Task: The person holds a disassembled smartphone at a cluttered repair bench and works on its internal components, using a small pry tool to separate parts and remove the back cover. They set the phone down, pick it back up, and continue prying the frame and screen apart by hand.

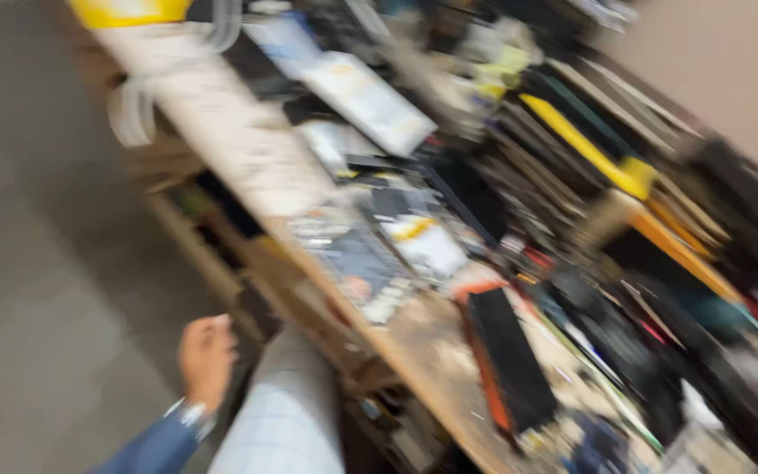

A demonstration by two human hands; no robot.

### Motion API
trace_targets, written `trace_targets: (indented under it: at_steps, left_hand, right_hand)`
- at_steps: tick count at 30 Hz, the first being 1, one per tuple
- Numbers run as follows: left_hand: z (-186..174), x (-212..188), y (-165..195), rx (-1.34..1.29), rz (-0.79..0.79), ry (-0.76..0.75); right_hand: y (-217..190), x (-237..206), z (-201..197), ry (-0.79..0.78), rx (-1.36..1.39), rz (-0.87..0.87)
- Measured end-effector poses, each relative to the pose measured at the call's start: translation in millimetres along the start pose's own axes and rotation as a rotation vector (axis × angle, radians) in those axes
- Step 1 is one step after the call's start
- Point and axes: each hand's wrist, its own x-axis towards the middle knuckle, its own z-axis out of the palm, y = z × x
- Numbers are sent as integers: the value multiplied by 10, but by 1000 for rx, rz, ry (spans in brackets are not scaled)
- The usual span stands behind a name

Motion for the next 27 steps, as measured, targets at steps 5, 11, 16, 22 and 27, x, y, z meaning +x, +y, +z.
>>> trace_targets:
  at_steps: [5,11,16,22,27]
  left_hand:
    - [113,-422,502,-276,218,-366]
    - [1021,-1350,1175,-247,84,-1202]
    - [1729,-1887,1717,-39,112,-1440]
    - [2006,-2099,1946,153,448,-1464]
    - [2103,-2108,1806,125,500,-1408]
  right_hand:
    - [1,-725,1,35,109,-110]
    - [165,-1058,761,36,186,-284]
    - [-32,-1143,1115,52,166,-349]
    - [183,-1215,1211,184,-289,-373]
    - [214,-1298,1358,122,-484,-379]
